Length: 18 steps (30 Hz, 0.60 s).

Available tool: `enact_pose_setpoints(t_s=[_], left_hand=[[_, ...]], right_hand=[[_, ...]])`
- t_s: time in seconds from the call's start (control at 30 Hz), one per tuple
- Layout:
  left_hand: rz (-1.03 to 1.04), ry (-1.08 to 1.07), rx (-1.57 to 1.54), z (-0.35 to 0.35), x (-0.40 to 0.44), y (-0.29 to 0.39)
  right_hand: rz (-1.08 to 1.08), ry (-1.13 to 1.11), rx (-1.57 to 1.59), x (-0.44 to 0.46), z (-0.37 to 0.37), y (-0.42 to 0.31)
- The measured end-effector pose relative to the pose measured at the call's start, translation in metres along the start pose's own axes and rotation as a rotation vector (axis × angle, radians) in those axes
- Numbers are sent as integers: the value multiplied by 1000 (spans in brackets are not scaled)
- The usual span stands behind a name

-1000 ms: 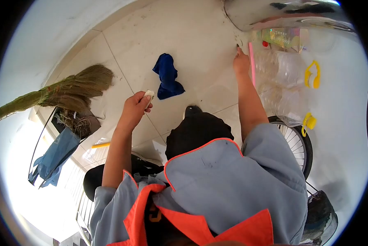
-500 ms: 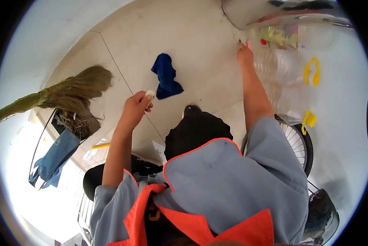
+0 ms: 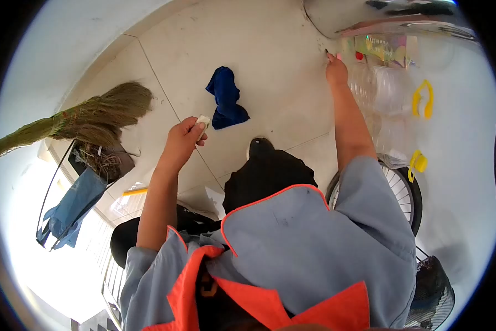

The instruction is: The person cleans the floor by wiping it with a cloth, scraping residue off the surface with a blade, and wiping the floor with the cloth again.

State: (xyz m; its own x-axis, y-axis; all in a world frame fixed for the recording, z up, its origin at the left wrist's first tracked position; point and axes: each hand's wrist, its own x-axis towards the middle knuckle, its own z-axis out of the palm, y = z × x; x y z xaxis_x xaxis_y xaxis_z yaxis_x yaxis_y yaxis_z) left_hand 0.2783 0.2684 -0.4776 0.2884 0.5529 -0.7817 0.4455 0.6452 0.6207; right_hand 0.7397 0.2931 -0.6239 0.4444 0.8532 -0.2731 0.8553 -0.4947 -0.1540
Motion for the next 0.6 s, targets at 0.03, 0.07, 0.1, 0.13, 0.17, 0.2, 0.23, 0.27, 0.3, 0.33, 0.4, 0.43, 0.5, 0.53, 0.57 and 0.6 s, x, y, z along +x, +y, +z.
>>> enact_pose_setpoints(t_s=[0.03,0.07,0.1,0.13,0.17,0.2,0.23,0.27,0.3,0.33,0.4,0.43,0.5,0.53,0.57,0.6], left_hand=[[11,4,-1,2,0,0],[6,21,-4,3,0,-1],[-9,35,-8,3,0,-1],[-13,36,-8,2,0,-1],[1,25,-2,1,1,0],[17,13,4,1,1,-1],[11,9,4,3,-1,-2],[-8,10,-6,4,-1,-1],[-19,18,-16,3,0,2],[-7,26,-16,2,1,4],[-3,33,-56,3,-1,3],[-9,32,-58,3,-2,3],[0,15,12,0,-2,3],[-9,8,14,1,-2,-2],[-5,1,3,2,-1,-8],[12,1,-9,1,1,-8]], right_hand=[[-5,11,1,-2,-1,0],[-7,-2,-42,-7,0,0],[-6,-25,-87,-10,-1,-4],[-7,-29,-87,-9,-2,-5],[-33,33,-50,-7,-4,-5],[-58,96,-13,-7,-4,-4],[-54,90,-16,-7,-1,1],[-44,39,-54,-5,2,6],[-40,-3,-90,1,4,8],[-46,9,-85,0,10,13],[-191,156,-51,-17,26,26],[-191,150,-52,-17,15,15],[95,-18,-75,-15,-2,-3],[102,-26,-77,-17,1,1],[75,-42,-97,-16,2,4],[42,-44,-114,-9,-1,4]])
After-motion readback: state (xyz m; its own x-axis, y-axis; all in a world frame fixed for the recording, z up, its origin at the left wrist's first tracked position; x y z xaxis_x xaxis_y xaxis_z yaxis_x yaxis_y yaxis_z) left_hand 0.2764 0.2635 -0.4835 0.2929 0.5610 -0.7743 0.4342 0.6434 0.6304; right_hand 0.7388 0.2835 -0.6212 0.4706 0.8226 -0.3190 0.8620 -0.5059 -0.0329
